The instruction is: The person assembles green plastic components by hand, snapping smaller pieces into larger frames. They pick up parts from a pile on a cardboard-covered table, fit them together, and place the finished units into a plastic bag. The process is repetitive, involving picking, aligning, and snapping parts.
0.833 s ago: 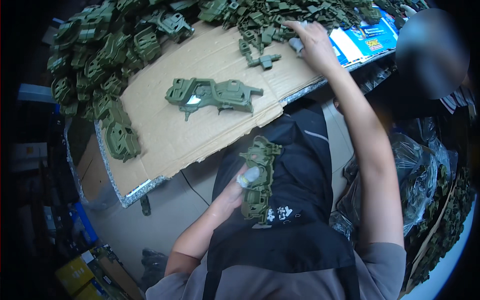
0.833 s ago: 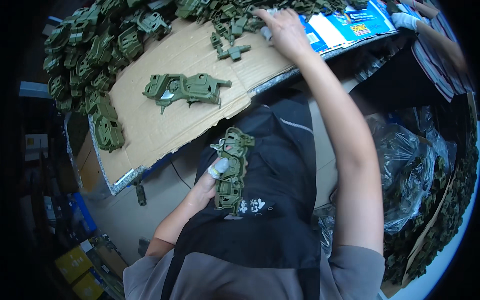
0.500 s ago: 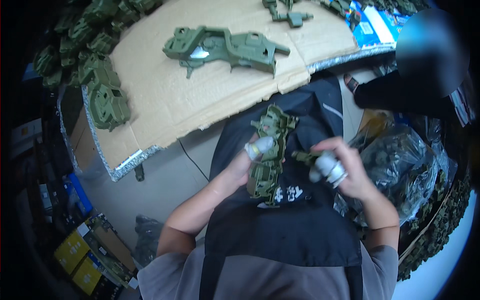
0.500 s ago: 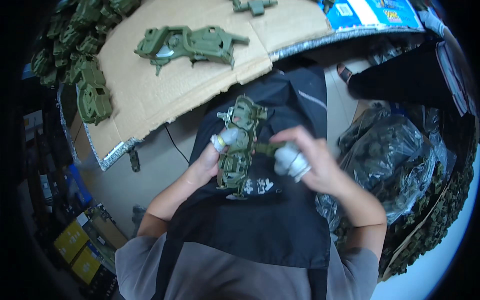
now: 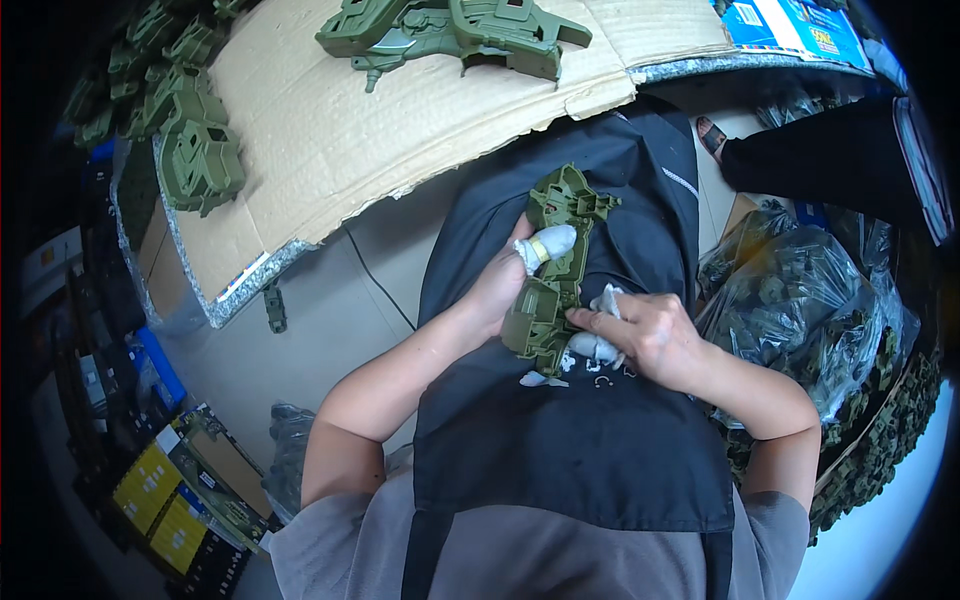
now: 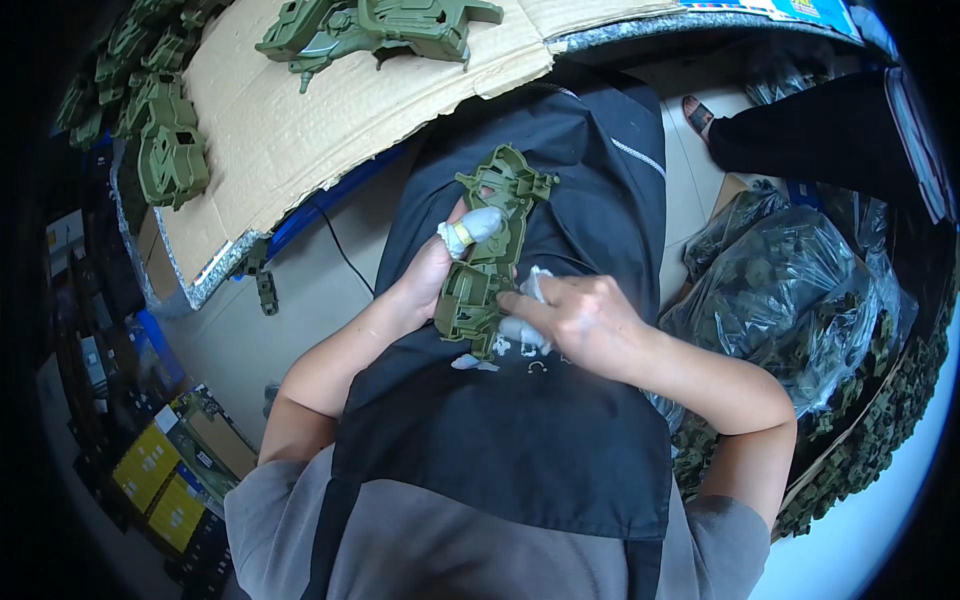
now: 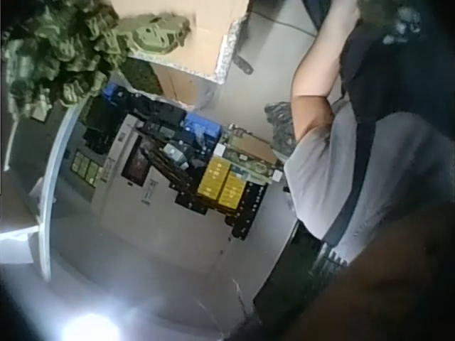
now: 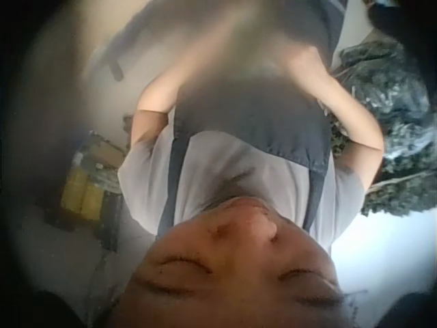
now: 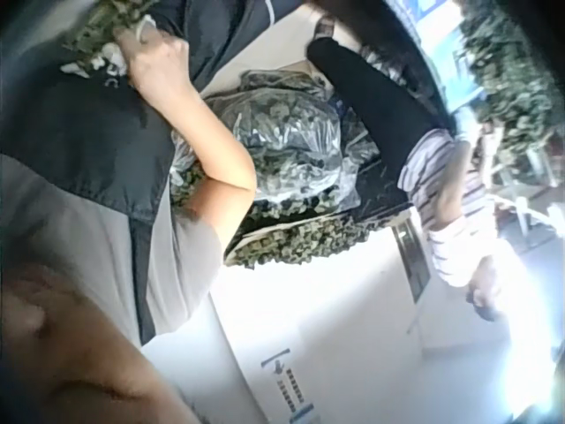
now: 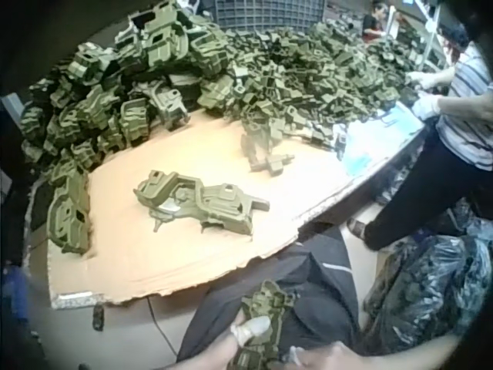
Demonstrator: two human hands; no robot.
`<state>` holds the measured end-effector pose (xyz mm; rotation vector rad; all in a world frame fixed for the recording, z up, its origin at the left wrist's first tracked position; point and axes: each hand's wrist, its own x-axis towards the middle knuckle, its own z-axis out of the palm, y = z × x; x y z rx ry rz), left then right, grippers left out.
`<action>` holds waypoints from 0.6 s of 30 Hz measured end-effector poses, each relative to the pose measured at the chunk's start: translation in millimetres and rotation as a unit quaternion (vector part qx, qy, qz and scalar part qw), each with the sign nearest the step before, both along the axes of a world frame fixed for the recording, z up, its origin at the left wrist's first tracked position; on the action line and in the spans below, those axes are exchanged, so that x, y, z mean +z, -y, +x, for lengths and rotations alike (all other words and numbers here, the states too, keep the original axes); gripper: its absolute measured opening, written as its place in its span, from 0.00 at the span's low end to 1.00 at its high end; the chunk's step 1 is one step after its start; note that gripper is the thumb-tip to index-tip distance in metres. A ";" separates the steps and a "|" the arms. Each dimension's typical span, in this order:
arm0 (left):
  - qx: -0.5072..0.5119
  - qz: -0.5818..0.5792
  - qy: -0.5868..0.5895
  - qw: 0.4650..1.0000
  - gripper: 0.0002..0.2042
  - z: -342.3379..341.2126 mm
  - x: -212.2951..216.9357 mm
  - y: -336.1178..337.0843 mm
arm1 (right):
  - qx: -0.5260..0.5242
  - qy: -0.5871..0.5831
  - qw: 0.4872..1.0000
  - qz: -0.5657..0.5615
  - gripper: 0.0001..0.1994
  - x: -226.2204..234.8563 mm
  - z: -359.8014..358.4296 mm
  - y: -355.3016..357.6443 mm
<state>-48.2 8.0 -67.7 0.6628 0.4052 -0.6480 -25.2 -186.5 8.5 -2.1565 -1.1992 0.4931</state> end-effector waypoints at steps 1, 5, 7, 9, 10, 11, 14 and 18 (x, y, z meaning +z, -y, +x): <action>-0.004 0.001 0.008 1.000 0.23 -1.0 -2.3 -0.7 | 0.014 -0.012 1.000 -0.013 0.17 3.5 -1.2 -1.8; 0.022 0.010 0.008 1.000 0.23 -2.4 -3.6 2.9 | 0.049 -0.048 0.998 0.003 0.15 6.9 10.5 -6.5; 0.013 0.000 0.013 1.000 0.23 -3.2 -6.3 0.5 | 0.075 -0.037 0.995 -0.050 0.12 10.8 12.2 -10.0; 0.016 -0.001 0.012 1.000 0.23 -3.5 -7.2 0.5 | 0.099 -0.025 0.990 -0.094 0.10 17.7 13.4 -14.7; 0.022 0.003 0.008 1.000 0.23 -3.5 -6.7 2.0 | 0.110 -0.019 0.988 -0.110 0.09 22.0 13.9 -17.1; 0.029 0.007 0.004 1.000 0.23 -3.2 -6.0 3.4 | 0.121 -0.013 0.984 -0.127 0.08 24.4 14.1 -18.8; 0.047 -0.001 -0.004 0.999 0.22 -2.3 -4.4 5.3 | 0.127 -0.009 0.983 -0.129 0.08 22.5 13.2 -22.0; 0.045 0.015 -0.030 0.998 0.21 0.4 2.4 3.3 | 0.118 -0.064 0.987 -0.089 0.08 4.7 17.0 -15.8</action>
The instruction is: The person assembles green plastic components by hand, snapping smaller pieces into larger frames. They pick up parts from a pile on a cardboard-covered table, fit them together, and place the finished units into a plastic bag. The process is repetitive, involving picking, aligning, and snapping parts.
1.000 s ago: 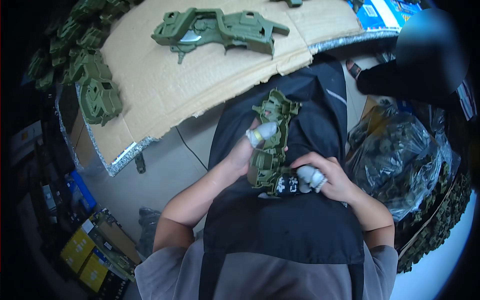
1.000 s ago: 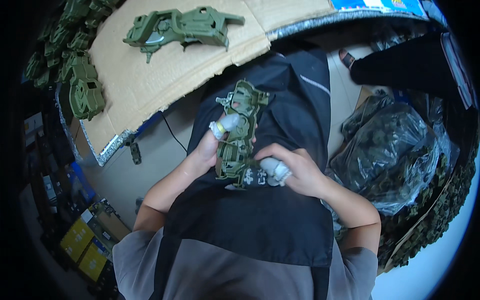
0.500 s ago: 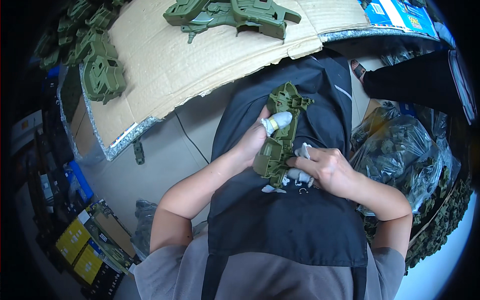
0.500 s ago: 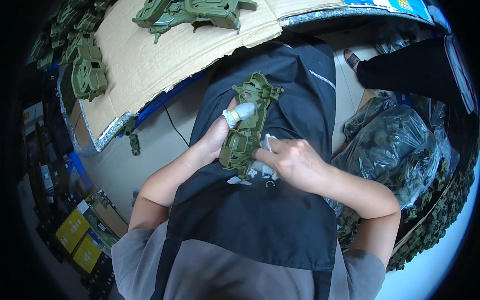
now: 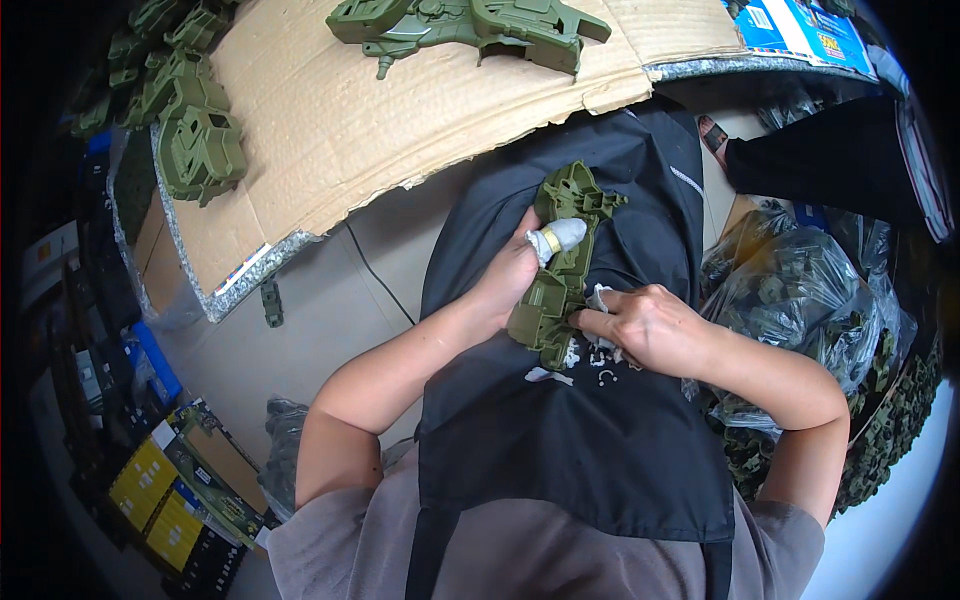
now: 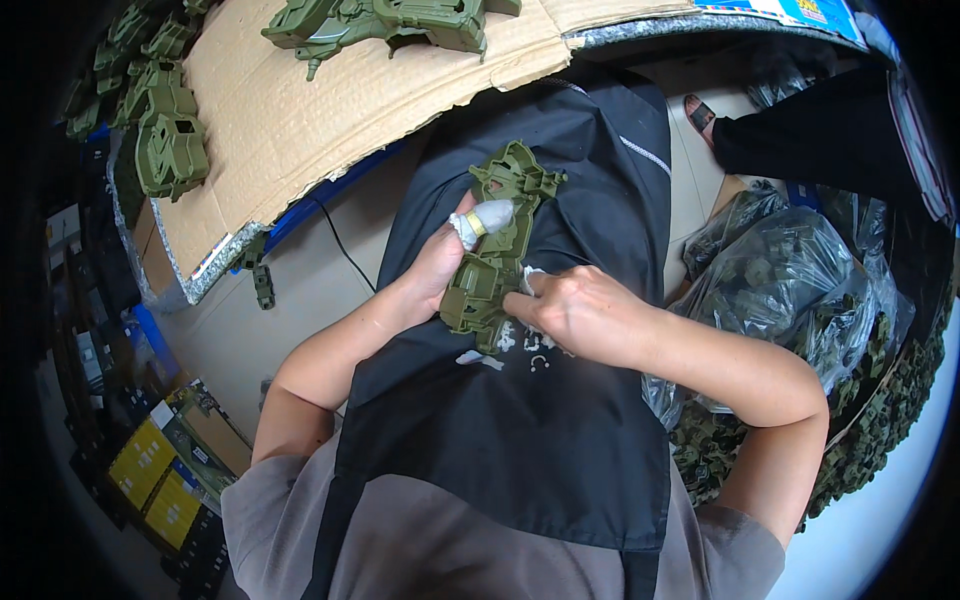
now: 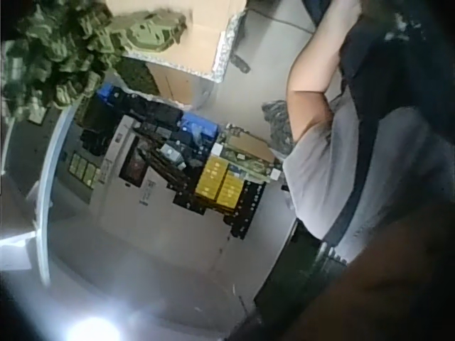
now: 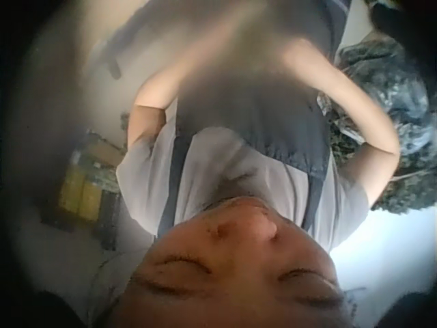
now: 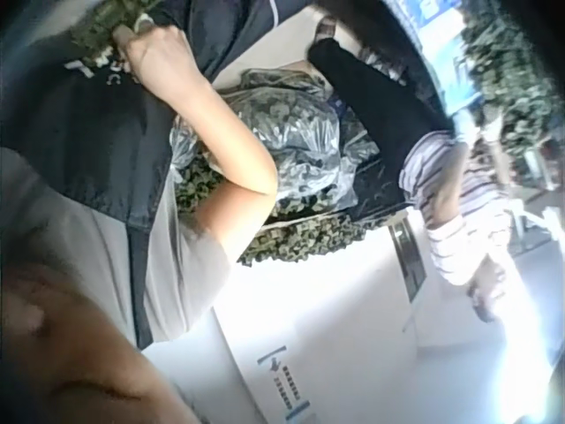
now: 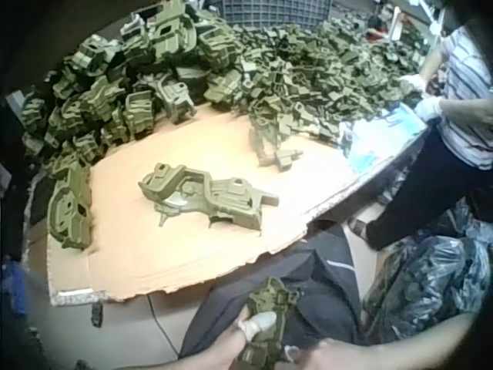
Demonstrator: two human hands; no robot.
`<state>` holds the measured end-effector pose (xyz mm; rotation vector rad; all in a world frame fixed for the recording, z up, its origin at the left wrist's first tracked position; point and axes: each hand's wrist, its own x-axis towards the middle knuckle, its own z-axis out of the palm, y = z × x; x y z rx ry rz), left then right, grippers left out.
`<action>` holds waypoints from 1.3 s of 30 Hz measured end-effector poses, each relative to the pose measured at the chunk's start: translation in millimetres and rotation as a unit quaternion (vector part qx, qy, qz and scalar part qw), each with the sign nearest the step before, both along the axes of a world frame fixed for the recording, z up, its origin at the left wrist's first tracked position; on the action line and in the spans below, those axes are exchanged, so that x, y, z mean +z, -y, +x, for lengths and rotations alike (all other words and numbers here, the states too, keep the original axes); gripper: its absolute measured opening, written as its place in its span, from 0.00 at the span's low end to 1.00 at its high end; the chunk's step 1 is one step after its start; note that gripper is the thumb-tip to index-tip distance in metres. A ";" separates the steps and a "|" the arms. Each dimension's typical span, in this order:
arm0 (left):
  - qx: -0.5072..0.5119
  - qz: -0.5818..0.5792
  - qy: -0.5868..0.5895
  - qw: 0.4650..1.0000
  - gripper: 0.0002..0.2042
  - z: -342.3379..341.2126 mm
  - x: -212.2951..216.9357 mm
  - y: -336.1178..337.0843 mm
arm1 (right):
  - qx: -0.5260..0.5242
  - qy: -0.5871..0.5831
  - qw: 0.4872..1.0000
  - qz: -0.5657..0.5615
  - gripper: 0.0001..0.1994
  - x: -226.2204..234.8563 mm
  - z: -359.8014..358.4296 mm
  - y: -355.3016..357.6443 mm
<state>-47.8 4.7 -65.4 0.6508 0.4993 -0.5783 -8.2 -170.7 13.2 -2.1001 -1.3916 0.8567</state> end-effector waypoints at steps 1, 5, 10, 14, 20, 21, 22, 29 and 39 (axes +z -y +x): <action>0.005 0.004 -0.010 1.000 0.21 0.2 2.8 0.2 | -0.006 -0.010 1.000 0.006 0.09 -2.9 -0.4 0.8; -0.018 0.040 -0.002 0.999 0.23 1.6 -0.1 -0.9 | -0.022 -0.036 0.999 0.013 0.11 -18.3 -5.7 0.3; -0.063 0.047 -0.015 0.997 0.25 10.0 10.3 1.3 | 0.012 -0.038 0.996 -0.079 0.19 8.1 8.1 -5.8; -0.109 0.092 0.300 0.943 0.38 0.1 17.8 -29.2 | -0.117 0.119 0.961 0.221 0.17 77.3 83.8 -25.4; 0.123 0.135 0.246 0.952 0.27 -2.2 82.3 -107.4 | -0.168 0.272 0.930 0.180 0.28 9.8 151.6 -84.7; 0.202 0.142 0.231 0.941 0.26 -3.8 88.0 -110.3 | -0.212 0.216 0.924 0.234 0.28 14.9 144.9 -87.7; 0.194 0.144 0.264 0.934 0.24 -3.7 88.1 -116.6 | -0.254 0.155 0.912 0.284 0.28 19.9 131.2 -88.0; 0.338 0.208 0.236 0.887 0.28 20.4 78.6 -78.1 | -0.283 0.051 0.896 0.338 0.31 17.6 20.5 -90.7; 0.369 0.100 0.280 0.881 0.17 20.2 78.5 -70.9 | -0.261 -0.330 0.837 0.348 0.34 13.6 35.8 -50.1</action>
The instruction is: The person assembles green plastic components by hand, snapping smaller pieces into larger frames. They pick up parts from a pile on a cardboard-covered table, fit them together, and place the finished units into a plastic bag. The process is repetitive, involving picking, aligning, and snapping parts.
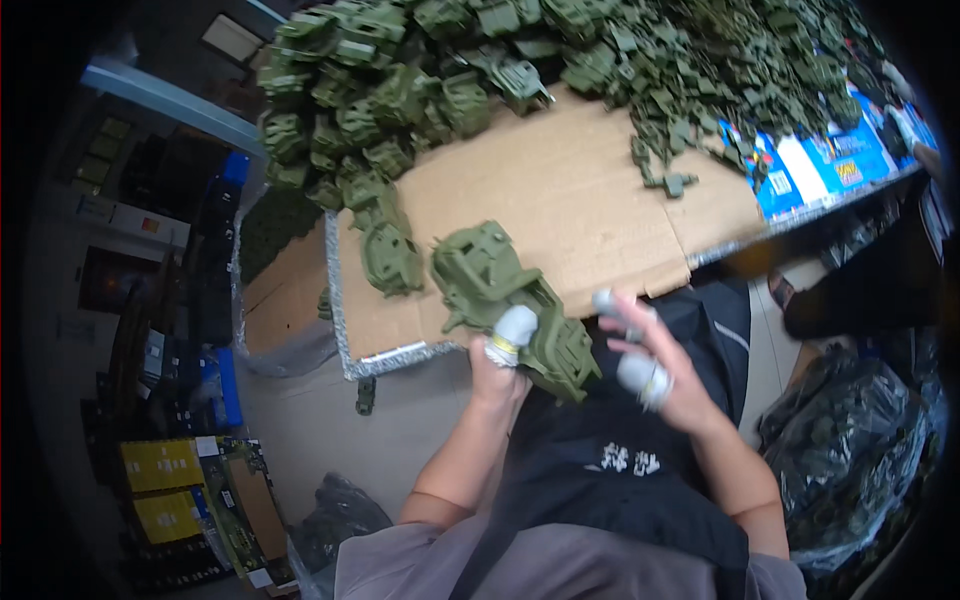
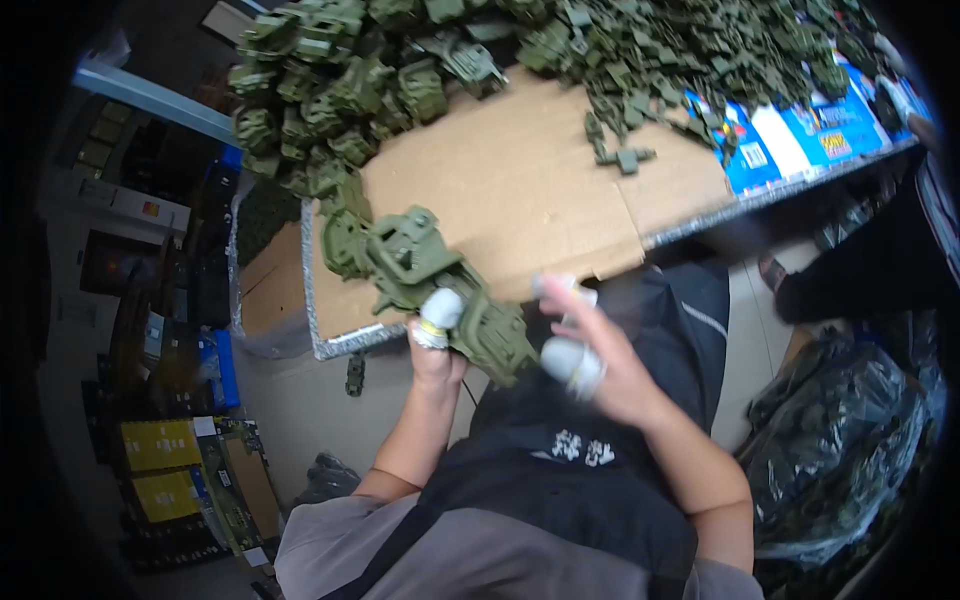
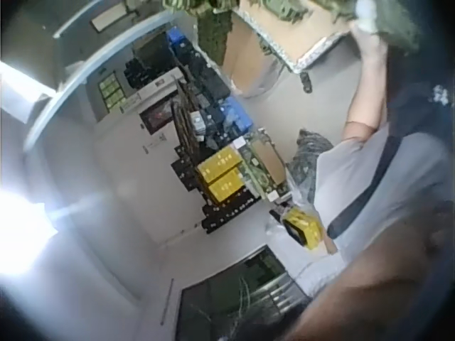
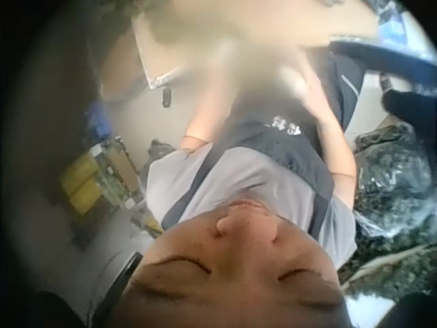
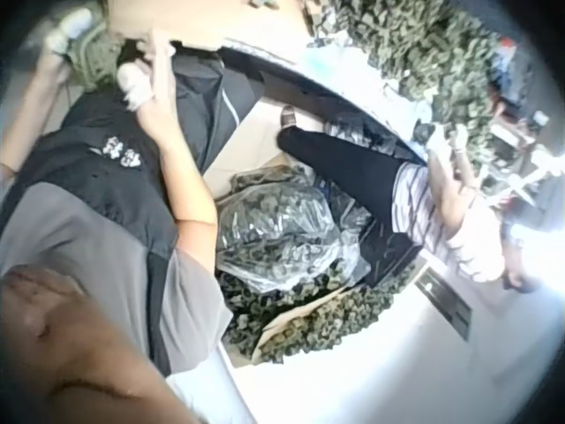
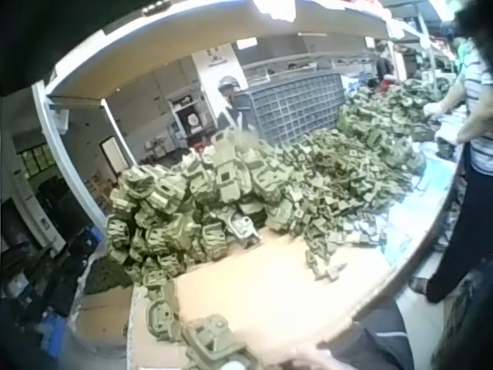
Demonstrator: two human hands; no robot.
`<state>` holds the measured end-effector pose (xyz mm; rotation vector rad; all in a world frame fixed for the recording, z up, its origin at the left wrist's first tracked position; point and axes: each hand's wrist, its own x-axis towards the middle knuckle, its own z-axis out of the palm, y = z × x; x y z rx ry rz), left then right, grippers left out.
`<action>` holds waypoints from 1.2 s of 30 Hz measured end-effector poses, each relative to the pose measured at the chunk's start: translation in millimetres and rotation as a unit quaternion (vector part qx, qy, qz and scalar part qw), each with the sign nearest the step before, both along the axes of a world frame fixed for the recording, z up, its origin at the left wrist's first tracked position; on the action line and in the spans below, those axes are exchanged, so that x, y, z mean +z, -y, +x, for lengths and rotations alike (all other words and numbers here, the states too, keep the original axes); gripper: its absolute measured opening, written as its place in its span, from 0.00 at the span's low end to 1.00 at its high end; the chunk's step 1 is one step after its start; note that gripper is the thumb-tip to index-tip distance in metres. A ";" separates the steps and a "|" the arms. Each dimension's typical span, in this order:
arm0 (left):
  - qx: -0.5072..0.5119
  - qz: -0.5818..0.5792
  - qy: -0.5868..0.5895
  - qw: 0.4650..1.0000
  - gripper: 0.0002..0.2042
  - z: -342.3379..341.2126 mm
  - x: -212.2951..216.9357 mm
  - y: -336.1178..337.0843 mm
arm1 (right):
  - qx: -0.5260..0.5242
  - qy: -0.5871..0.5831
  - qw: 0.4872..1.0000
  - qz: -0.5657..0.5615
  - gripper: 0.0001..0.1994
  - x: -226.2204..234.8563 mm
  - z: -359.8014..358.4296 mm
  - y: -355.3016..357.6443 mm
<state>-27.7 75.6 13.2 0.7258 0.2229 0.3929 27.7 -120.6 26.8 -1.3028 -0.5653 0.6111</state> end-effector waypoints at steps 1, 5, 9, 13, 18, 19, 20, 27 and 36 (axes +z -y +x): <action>-0.021 0.046 -0.012 0.999 0.17 -2.2 -13.1 -0.9 | 0.003 -0.116 0.992 0.058 0.36 -1.2 3.5 -1.1; -0.022 0.120 -0.043 0.992 0.28 -13.1 -17.7 7.3 | 0.092 -0.188 0.977 0.045 0.38 -16.4 -10.2 6.5; 0.192 0.447 0.039 0.873 0.38 -22.8 30.6 13.5 | -0.009 0.176 0.969 -0.173 0.39 -0.2 -4.3 60.0; -0.224 0.834 0.056 0.502 0.37 -21.2 85.0 49.0 | 0.093 0.207 0.930 -0.290 0.36 -1.4 -17.4 71.7; -0.431 0.748 0.001 0.504 0.39 -22.2 1.1 54.8 | 0.079 0.370 0.869 -0.320 0.31 -36.9 -39.8 77.8; -0.424 0.757 0.000 0.498 0.40 -25.2 -4.4 54.8 | 0.091 0.334 0.885 -0.312 0.31 -41.0 -41.0 78.3; -0.416 0.765 -0.001 0.491 0.40 -27.7 -7.7 54.8 | 0.103 0.298 0.900 -0.302 0.30 -45.1 -40.2 78.5; -0.469 0.711 -0.025 0.524 0.38 -19.2 -15.4 48.1 | 0.056 0.175 0.950 -0.251 0.29 -67.8 -48.5 72.4; -0.471 0.701 -0.022 0.535 0.37 -22.5 -22.9 44.7 | 0.029 0.139 0.952 -0.272 0.26 -66.7 -56.2 66.5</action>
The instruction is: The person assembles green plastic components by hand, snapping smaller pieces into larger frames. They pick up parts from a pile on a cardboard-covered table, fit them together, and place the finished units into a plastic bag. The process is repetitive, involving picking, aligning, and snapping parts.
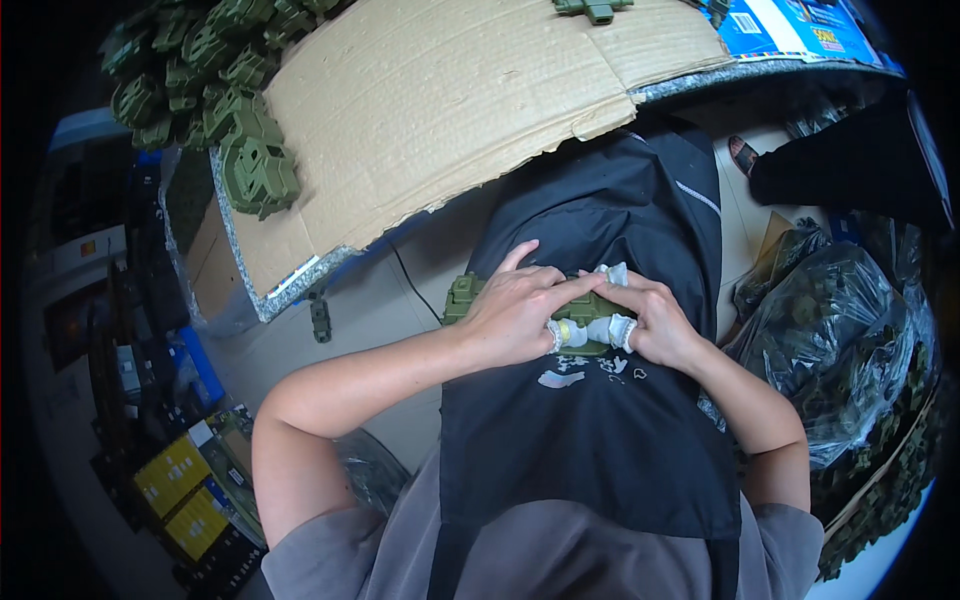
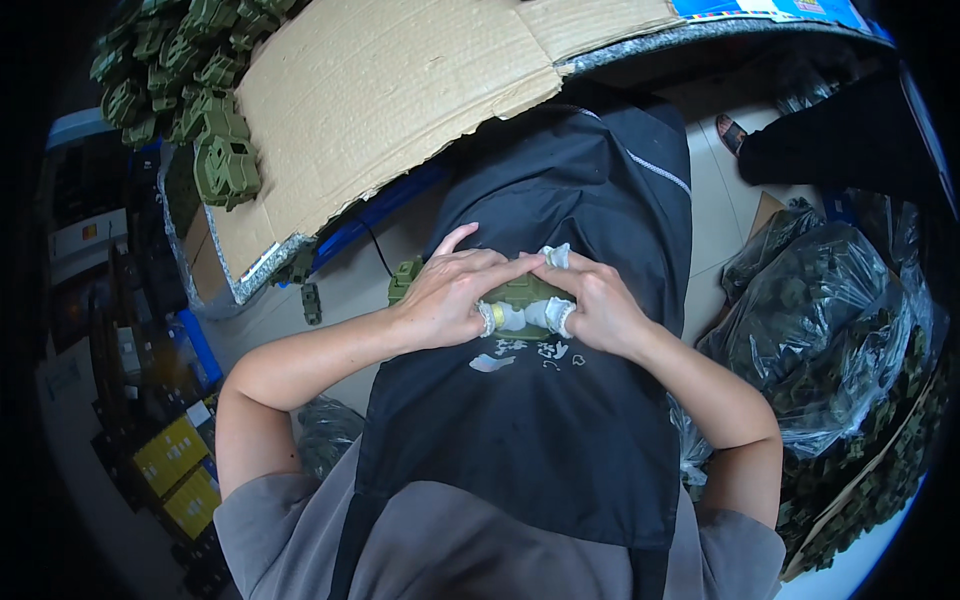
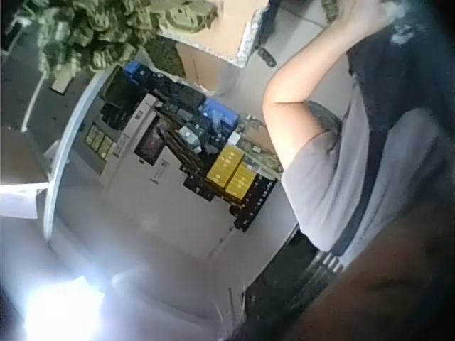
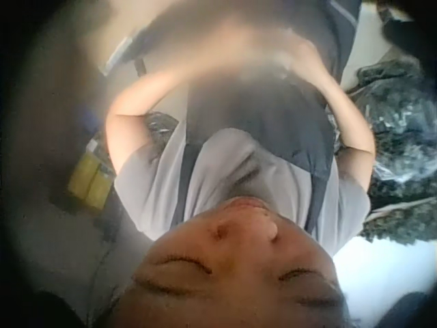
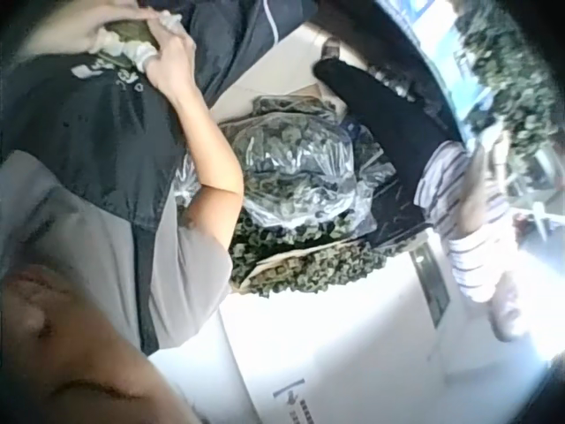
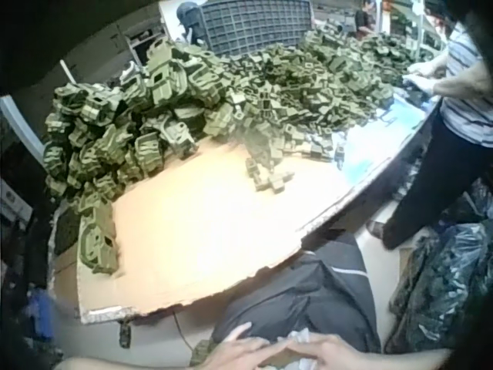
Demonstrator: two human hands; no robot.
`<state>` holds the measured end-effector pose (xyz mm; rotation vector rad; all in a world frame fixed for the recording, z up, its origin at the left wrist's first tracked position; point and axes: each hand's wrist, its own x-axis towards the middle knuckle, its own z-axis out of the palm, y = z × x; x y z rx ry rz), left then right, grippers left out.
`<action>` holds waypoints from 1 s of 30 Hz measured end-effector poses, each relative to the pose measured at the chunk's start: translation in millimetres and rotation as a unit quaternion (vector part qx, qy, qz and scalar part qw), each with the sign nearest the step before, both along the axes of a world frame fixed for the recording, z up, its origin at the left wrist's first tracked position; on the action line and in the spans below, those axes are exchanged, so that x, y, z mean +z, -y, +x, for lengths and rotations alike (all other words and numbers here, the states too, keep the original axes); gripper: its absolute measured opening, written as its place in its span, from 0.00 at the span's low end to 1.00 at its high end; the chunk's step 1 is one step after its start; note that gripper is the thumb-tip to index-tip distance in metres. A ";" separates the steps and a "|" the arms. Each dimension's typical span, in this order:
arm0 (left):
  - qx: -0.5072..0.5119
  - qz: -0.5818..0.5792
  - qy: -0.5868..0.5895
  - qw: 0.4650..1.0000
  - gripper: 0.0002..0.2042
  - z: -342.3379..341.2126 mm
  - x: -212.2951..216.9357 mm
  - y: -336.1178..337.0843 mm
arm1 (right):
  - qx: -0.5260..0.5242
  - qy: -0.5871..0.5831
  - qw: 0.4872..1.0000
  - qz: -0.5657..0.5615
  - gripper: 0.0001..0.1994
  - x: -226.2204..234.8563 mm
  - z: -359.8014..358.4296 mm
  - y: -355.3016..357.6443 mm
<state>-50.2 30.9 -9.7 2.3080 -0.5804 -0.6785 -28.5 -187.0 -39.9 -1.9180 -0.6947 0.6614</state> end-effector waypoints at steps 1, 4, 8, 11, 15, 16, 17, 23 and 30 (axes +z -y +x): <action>-0.001 -0.003 0.002 1.000 0.37 -0.9 0.3 -0.5 | -0.008 0.021 1.000 0.006 0.26 4.6 -4.0 -1.6; 0.017 -0.017 -0.035 0.999 0.38 0.0 0.1 -3.9 | -0.008 0.061 0.998 -0.004 0.26 15.9 -7.8 -7.1; 0.032 -0.011 -0.060 0.998 0.39 4.0 8.7 -5.3 | 0.001 -0.014 1.000 0.018 0.27 10.7 4.9 -8.6; 0.013 0.010 -0.036 0.999 0.39 2.5 3.6 -6.5 | 0.004 -0.035 0.999 0.019 0.28 0.9 5.2 -7.9; -0.010 0.034 -0.107 0.994 0.40 16.7 6.0 -6.8 | 0.016 -0.079 0.997 0.007 0.28 0.0 11.6 -6.5; -0.007 0.026 -0.093 0.995 0.40 17.2 8.0 -10.4 | 0.016 -0.092 0.996 -0.003 0.28 1.5 14.4 -5.1; -0.004 0.019 -0.079 0.997 0.41 17.6 9.6 -12.2 | 0.033 -0.040 0.999 -0.001 0.30 0.2 14.2 -1.9; 0.019 -0.003 -0.124 0.992 0.42 19.6 4.0 -9.4 | -0.006 0.015 0.997 -0.074 0.27 21.9 11.3 -25.1; 0.016 -0.007 -0.075 0.997 0.41 13.0 -0.1 -9.3 | 0.082 -0.060 0.995 -0.007 0.31 4.0 31.7 -7.0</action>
